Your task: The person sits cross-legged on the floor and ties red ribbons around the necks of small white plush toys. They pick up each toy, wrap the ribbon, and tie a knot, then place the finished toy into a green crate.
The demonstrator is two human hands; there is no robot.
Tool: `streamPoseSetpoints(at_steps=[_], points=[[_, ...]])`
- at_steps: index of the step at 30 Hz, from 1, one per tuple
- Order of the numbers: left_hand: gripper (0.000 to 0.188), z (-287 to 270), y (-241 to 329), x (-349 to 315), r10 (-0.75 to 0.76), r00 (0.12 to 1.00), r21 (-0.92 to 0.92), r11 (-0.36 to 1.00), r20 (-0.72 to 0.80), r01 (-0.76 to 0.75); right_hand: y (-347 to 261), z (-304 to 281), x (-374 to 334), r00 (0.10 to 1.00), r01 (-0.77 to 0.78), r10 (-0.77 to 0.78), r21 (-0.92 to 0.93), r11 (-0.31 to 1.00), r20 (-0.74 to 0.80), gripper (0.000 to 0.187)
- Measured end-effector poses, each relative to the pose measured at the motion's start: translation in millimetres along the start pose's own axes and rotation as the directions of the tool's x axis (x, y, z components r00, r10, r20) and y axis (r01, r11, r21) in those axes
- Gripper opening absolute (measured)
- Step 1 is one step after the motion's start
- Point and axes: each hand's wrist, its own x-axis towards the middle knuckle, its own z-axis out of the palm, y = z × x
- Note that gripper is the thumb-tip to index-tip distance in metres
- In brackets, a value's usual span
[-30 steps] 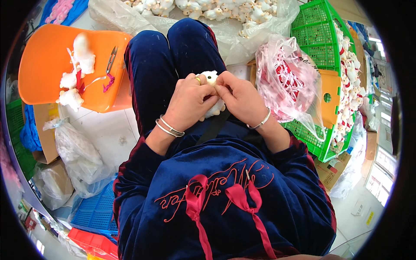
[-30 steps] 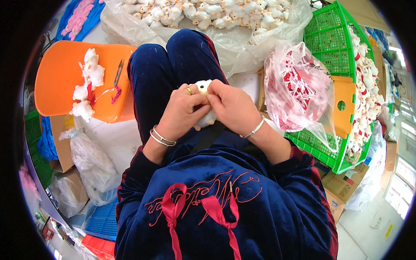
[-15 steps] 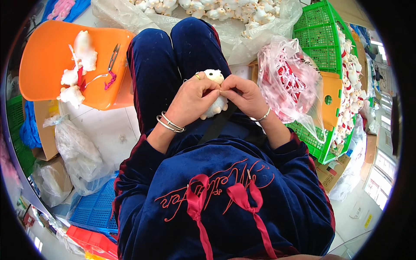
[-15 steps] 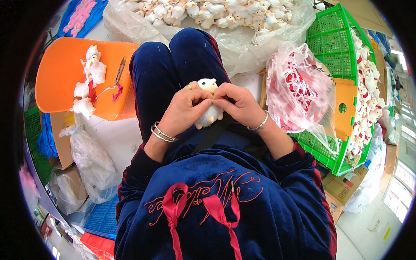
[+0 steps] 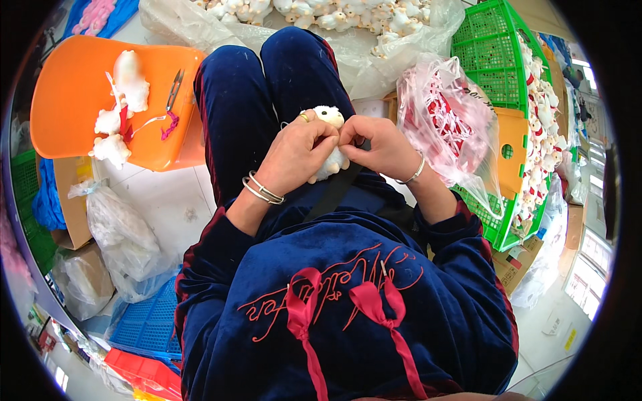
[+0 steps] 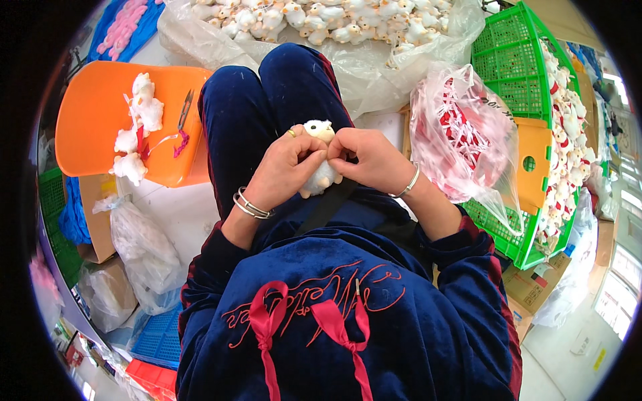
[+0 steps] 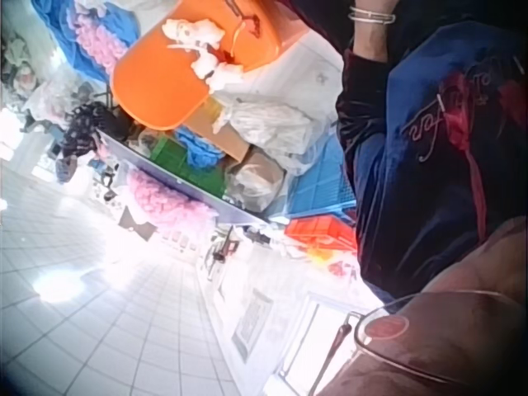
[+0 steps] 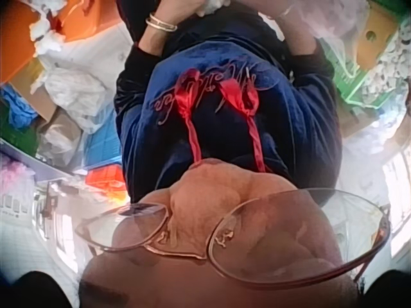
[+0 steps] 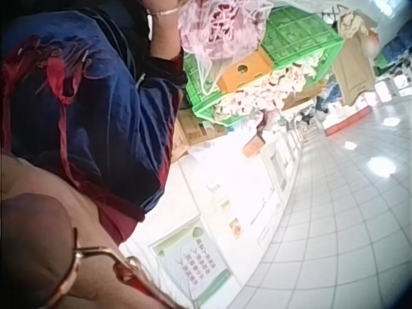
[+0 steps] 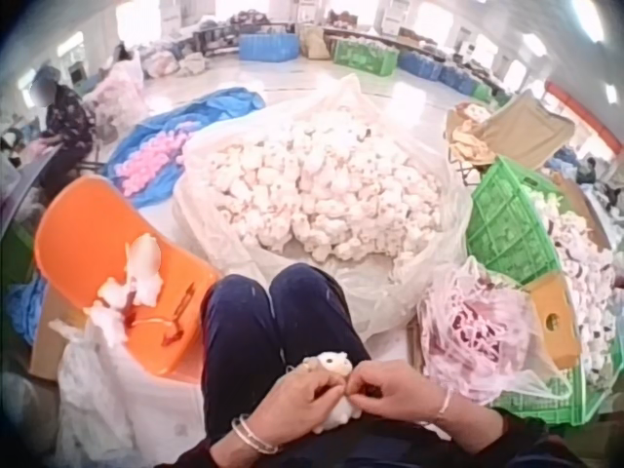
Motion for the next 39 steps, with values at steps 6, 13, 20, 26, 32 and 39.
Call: streamPoseSetpoints(at_steps=[6, 13, 20, 26, 32, 39], points=[[0.011, 0.6, 0.4, -0.1, -0.032, 0.999, -0.006, 0.999, 0.005, 0.032, -3.2, 11.4, 1.8, 0.991, 0.024, -0.045, -0.173, 0.985, -0.123, 0.010], [0.011, 0.7, -1.8, -1.4, -0.002, 1.000, -0.041, 0.999, -0.017, 0.002, 3.8, 16.2, -1.3, 0.966, 0.136, -0.172, -0.186, 0.973, -0.191, 0.012], [0.013, 3.0, -1.4, -2.6, -0.024, 0.999, -0.085, 0.996, -0.026, 0.022, 5.5, 6.9, -1.3, 0.979, 0.153, -0.180, -0.248, 0.957, -0.093, 0.012], [0.014, 0.5, 0.5, -2.9, 0.004, 0.999, -0.012, 1.000, -0.046, -0.005, -0.5, 5.9, 0.7, 0.991, 0.093, -0.108, -0.186, 0.978, -0.074, 0.014], [0.012, 2.5, 2.3, -4.4, -0.020, 0.998, 0.001, 1.000, -0.068, 0.020, -8.1, -2.5, 1.8, 0.998, 0.059, -0.060, -0.033, 0.998, -0.022, 0.018], [0.008, -4.0, 2.4, -3.7, -0.033, 0.999, -0.042, 0.999, 0.011, 0.034, 0.8, -12.9, 12.2, 0.994, 0.051, -0.039, -0.121, 0.991, 0.101, 0.020]])
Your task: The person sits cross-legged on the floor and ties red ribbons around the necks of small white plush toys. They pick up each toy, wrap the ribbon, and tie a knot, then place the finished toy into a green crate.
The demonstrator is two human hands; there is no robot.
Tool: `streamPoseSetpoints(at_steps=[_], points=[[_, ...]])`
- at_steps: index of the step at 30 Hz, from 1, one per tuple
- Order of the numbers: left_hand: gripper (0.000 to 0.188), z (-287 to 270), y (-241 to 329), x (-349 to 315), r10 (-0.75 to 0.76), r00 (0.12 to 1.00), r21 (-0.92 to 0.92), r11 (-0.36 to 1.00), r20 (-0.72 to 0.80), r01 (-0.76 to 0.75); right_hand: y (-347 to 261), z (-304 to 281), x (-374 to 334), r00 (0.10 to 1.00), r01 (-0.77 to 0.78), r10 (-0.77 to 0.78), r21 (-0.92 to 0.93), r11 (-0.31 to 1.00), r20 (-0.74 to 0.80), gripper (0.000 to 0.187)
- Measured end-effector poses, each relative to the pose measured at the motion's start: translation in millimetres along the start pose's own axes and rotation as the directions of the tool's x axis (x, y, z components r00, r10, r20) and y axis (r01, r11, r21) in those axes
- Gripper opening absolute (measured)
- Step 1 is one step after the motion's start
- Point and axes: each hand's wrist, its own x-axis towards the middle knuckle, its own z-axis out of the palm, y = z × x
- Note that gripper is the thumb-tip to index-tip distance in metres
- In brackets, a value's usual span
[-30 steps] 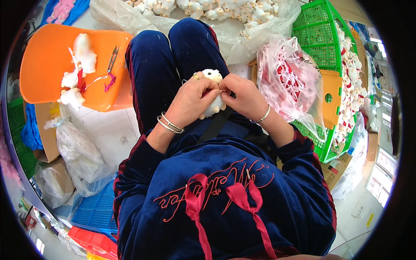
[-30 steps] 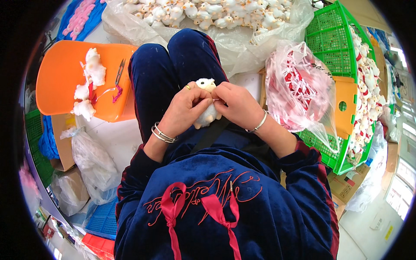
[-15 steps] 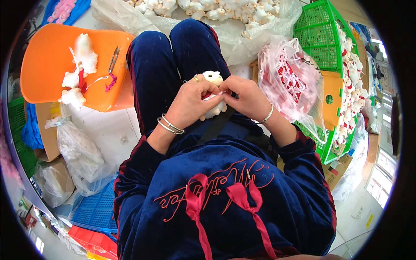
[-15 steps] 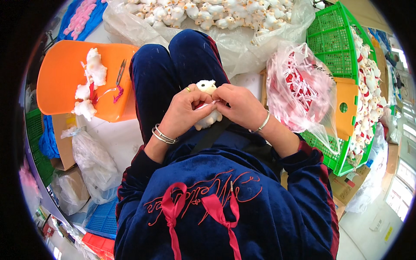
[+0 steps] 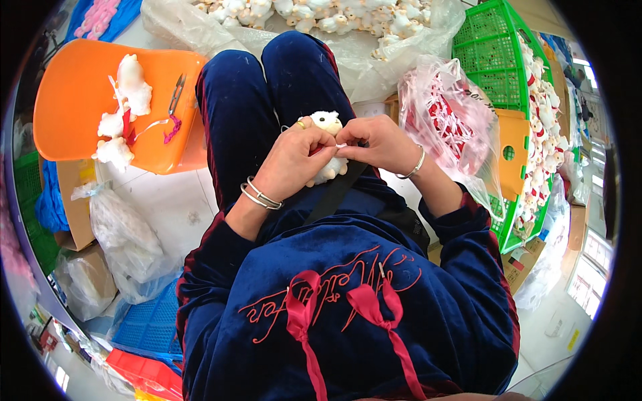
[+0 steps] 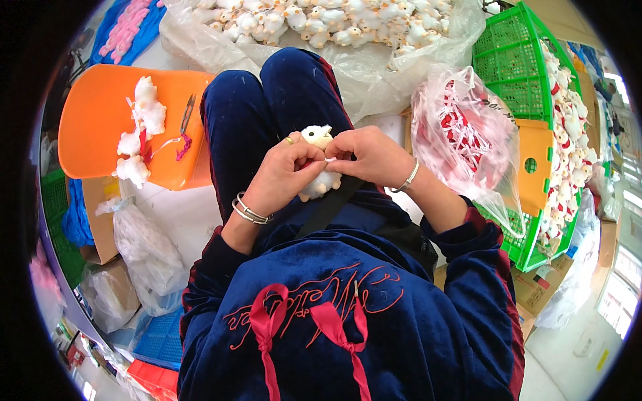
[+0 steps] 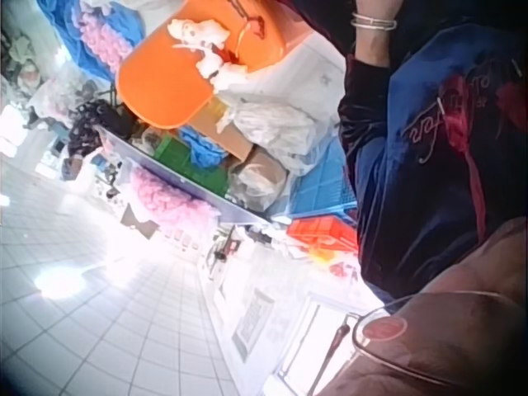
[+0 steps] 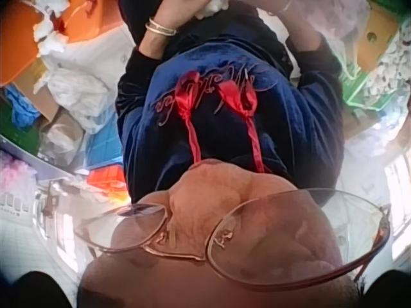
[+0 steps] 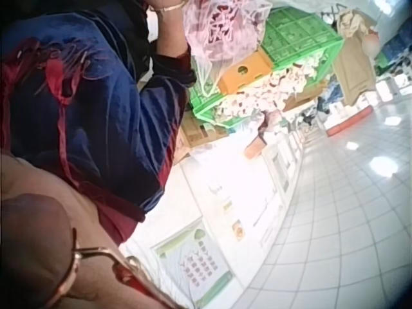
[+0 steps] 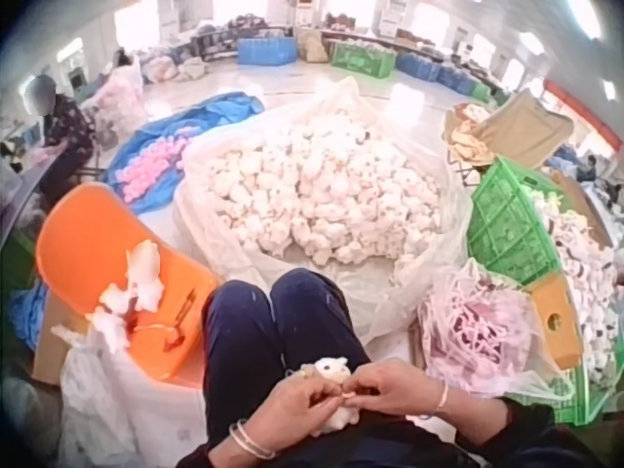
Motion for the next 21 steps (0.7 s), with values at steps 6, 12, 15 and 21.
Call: streamPoseSetpoints(at_steps=[6, 12, 15, 21], points=[[0.007, 0.5, -2.6, -2.0, -0.009, 1.000, -0.023, 1.000, 0.018, 0.009, -0.2, -8.0, 7.0, 0.996, 0.066, -0.060, -0.088, 0.994, 0.072, 0.015], [0.006, -1.2, -6.5, -0.5, 0.024, 1.000, 0.019, 1.000, 0.010, -0.024, 1.1, 12.2, 3.5, 0.973, 0.181, -0.218, -0.338, 0.923, -0.076, 0.010], [0.006, -4.3, -6.7, -1.0, 0.009, 1.000, 0.015, 1.000, 0.009, -0.009, 6.9, 24.5, -1.1, 0.946, 0.201, -0.273, -0.345, 0.917, -0.177, 0.014], [0.009, -4.8, -10.1, -4.8, 0.030, 0.999, 0.029, 0.999, -0.016, -0.030, 28.8, 42.4, -6.1, 0.813, 0.384, -0.474, -0.301, 0.873, -0.339, 0.019]])
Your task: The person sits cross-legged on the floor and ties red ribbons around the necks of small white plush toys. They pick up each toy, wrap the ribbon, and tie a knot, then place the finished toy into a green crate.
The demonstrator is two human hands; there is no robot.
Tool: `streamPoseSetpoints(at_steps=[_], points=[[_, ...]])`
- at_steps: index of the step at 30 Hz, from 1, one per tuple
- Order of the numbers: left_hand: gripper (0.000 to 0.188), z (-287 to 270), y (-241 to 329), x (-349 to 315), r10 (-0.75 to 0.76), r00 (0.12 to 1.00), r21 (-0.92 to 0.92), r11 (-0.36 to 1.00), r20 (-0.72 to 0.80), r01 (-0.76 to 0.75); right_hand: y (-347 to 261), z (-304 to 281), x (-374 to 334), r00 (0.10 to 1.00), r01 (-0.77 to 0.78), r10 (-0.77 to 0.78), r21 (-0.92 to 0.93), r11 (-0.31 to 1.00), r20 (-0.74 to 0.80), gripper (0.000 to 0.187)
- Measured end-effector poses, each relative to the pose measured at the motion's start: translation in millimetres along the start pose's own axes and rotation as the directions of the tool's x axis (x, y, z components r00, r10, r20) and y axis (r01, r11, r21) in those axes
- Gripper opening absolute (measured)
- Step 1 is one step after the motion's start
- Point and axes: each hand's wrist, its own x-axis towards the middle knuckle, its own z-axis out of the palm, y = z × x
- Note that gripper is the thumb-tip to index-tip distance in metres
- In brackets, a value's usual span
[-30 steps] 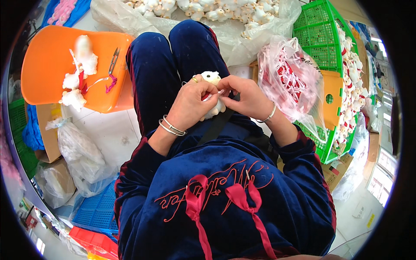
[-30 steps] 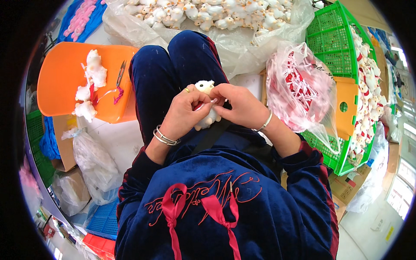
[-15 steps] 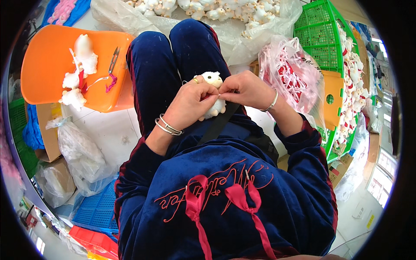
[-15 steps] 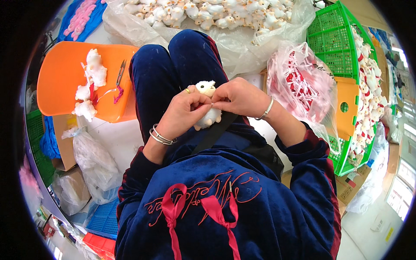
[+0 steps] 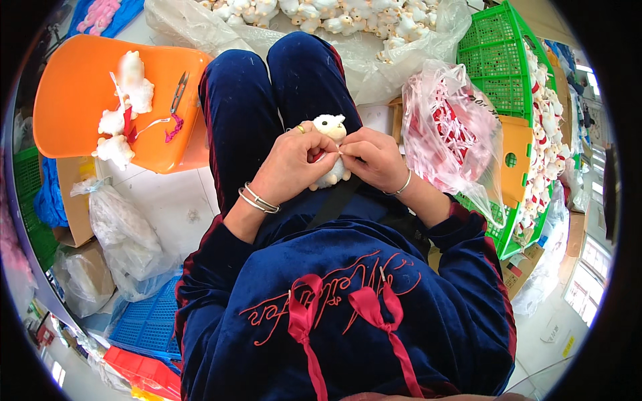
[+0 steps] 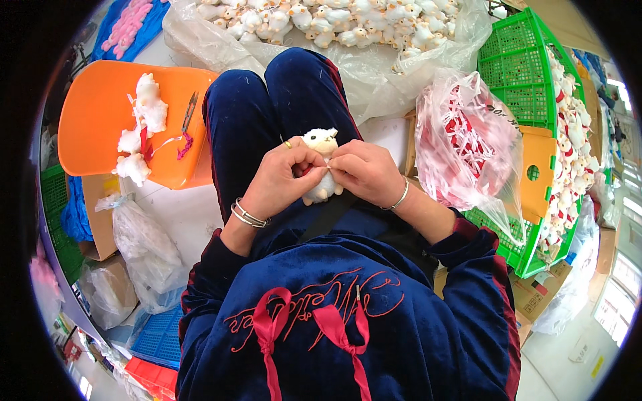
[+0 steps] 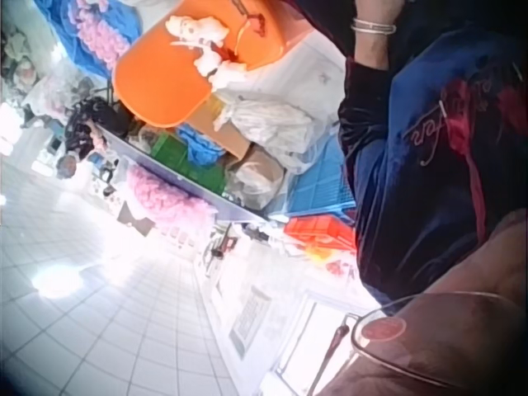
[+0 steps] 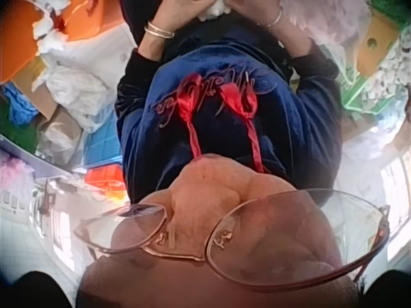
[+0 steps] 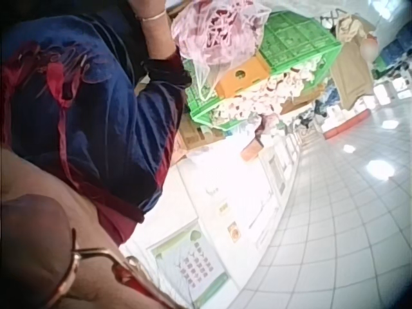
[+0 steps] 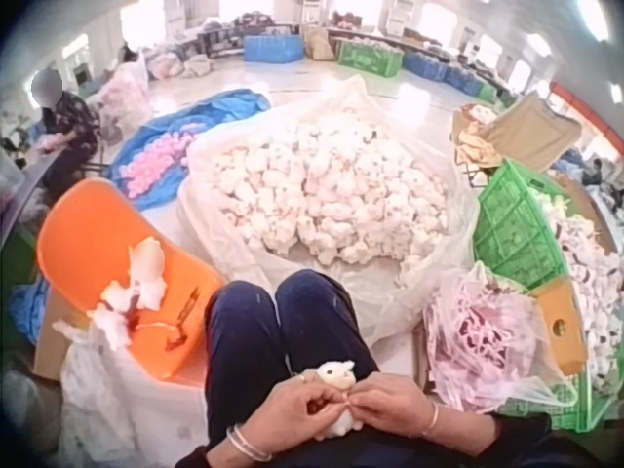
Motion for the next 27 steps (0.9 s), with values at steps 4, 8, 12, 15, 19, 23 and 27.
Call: streamPoseSetpoints(at_steps=[4, 8, 12, 15, 19, 23, 27], points=[[0.008, -0.6, 1.9, -0.6, 0.006, 1.000, 0.009, 1.000, -0.014, -0.006, 3.6, 2.7, -3.9, 0.999, 0.022, -0.021, 0.023, 1.000, -0.034, 0.021], [0.010, -4.2, 3.3, -0.4, 0.013, 1.000, 0.028, 1.000, -0.015, -0.013, 5.4, 7.2, -5.2, 0.997, -0.004, 0.008, 0.056, 0.998, -0.071, 0.020], [0.013, 0.1, 0.6, -2.1, 0.059, 0.994, 0.019, 0.998, -0.092, -0.057, 8.2, 5.4, -4.3, 0.997, 0.008, -0.004, 0.055, 0.998, -0.072, 0.019], [0.014, 0.3, 8.8, -2.6, -0.006, 0.997, -0.014, 1.000, -0.074, 0.005, 8.9, 3.3, -3.9, 0.998, 0.011, -0.008, 0.053, 0.999, -0.056, 0.020], [0.014, -3.1, 11.6, -1.6, -0.035, 0.999, 0.022, 0.999, -0.027, 0.036, 8.8, 0.5, -2.1, 0.999, 0.030, -0.029, 0.041, 0.999, -0.036, 0.019], [0.013, -9.7, 9.1, 3.0, -0.016, 0.999, 0.027, 1.000, 0.031, 0.015, 8.1, -1.4, 1.0, 0.998, 0.051, -0.049, 0.049, 0.998, -0.032, 0.019], [0.014, -18.2, 16.6, 9.1, -0.048, 0.991, 0.030, 0.999, 0.122, 0.045, 11.6, -2.1, 1.3, 0.997, 0.078, -0.078, 0.039, 0.996, -0.007, 0.019]])
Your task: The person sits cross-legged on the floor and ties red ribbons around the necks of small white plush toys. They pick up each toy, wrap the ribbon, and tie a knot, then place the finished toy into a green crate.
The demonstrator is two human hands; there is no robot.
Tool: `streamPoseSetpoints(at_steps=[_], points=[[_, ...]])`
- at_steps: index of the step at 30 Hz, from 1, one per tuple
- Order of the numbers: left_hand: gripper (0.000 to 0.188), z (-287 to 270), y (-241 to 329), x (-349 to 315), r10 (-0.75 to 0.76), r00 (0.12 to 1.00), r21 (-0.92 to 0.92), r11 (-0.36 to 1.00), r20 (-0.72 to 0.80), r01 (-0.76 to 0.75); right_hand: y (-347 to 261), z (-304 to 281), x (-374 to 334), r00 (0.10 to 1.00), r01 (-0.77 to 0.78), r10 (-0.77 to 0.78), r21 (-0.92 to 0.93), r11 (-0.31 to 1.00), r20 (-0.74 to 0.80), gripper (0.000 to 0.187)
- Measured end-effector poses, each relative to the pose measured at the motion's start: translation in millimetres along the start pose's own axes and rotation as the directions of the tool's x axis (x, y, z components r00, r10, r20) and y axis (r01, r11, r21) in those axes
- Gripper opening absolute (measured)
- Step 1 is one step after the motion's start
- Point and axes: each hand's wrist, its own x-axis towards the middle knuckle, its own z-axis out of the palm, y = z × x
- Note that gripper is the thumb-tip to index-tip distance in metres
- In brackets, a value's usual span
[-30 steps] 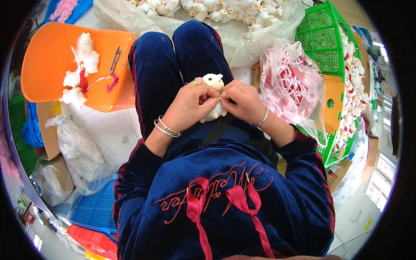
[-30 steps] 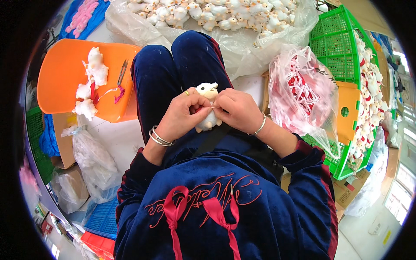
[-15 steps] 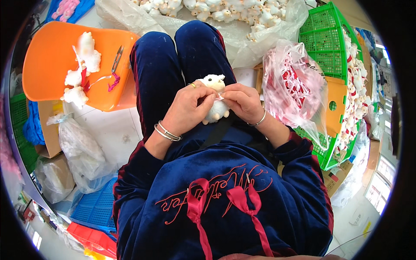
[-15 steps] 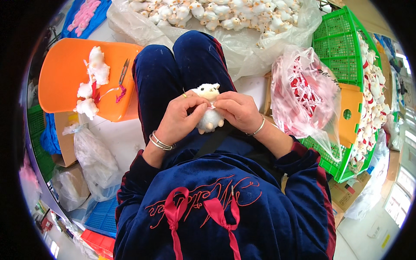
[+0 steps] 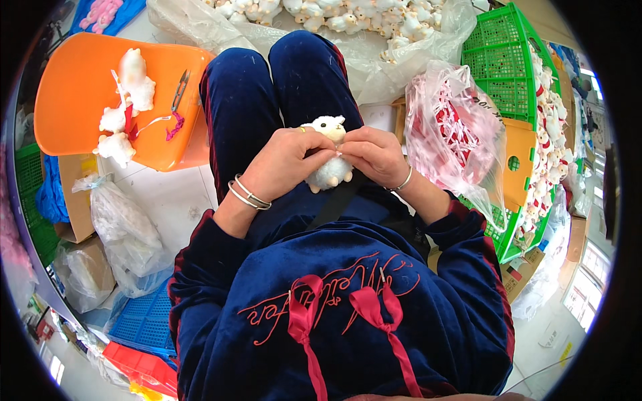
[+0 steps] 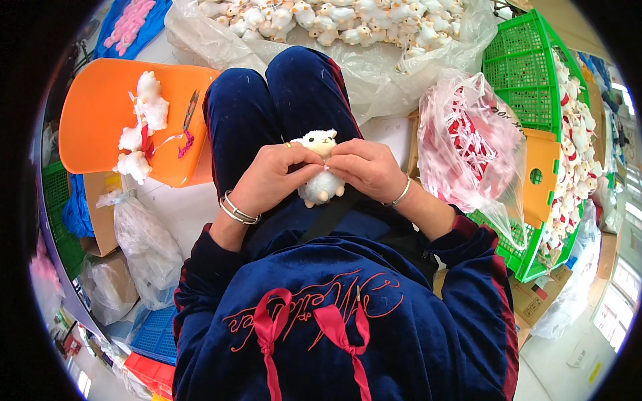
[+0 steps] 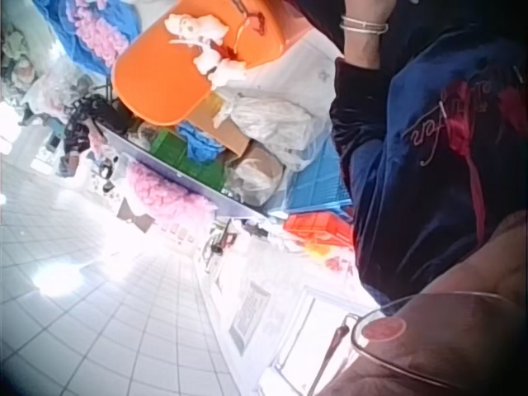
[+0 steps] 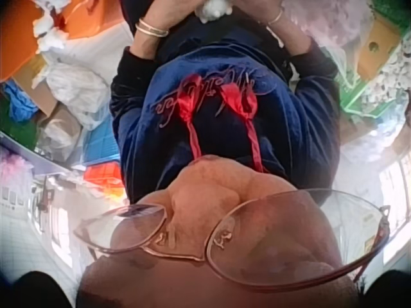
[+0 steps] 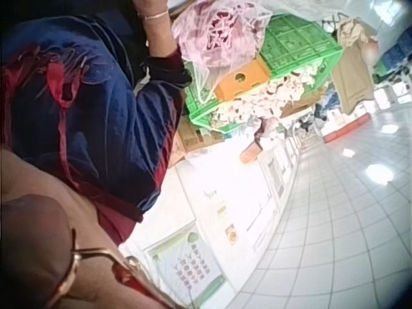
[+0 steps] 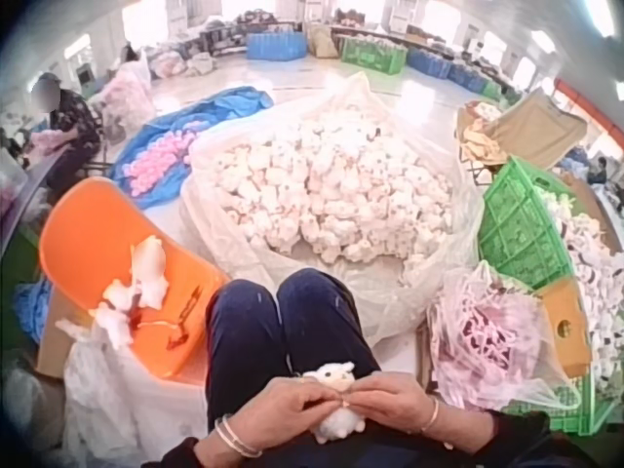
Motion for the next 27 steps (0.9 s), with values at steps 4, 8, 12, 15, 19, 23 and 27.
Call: streamPoseSetpoints(at_steps=[4, 8, 12, 15, 19, 23, 27], points=[[0.014, 0.4, -1.5, 3.8, 0.098, 0.995, 0.109, 0.989, 0.015, -0.099, 2.7, -3.2, 1.4, 0.999, 0.029, -0.029, 0.000, 1.000, 0.031, 0.020], [0.014, 0.9, -2.0, 5.1, 0.100, 0.995, 0.099, 0.990, 0.011, -0.101, 3.3, -5.1, 3.9, 0.998, 0.053, -0.053, 0.005, 0.999, 0.039, 0.020], [0.015, 2.5, -1.3, 2.8, 0.049, 0.999, 0.052, 0.997, -0.009, -0.049, 4.1, -5.3, 8.9, 0.996, 0.072, -0.071, -0.017, 0.997, 0.056, 0.021], [0.016, 3.0, -3.0, 2.2, 0.047, 0.998, 0.060, 0.997, -0.033, -0.045, 3.9, -4.8, 11.9, 0.996, 0.074, -0.074, 0.008, 0.997, 0.054, 0.022], [0.017, 4.0, -3.8, 0.5, 0.057, 0.996, 0.080, 0.995, -0.065, -0.052, 3.3, -3.1, 13.8, 0.995, 0.083, -0.084, 0.022, 0.996, 0.050, 0.023], [0.014, 4.5, -1.5, -4.3, -0.022, 0.997, -0.011, 1.000, -0.073, 0.021, 2.3, -1.1, 9.0, 0.998, 0.054, -0.053, -0.007, 0.999, 0.043, 0.023], [0.009, 5.6, -2.4, -9.5, -0.036, 0.997, -0.077, 0.997, -0.065, 0.031, -0.4, 2.5, 5.4, 0.999, -0.033, 0.034, -0.018, 0.999, 0.006, 0.023]])
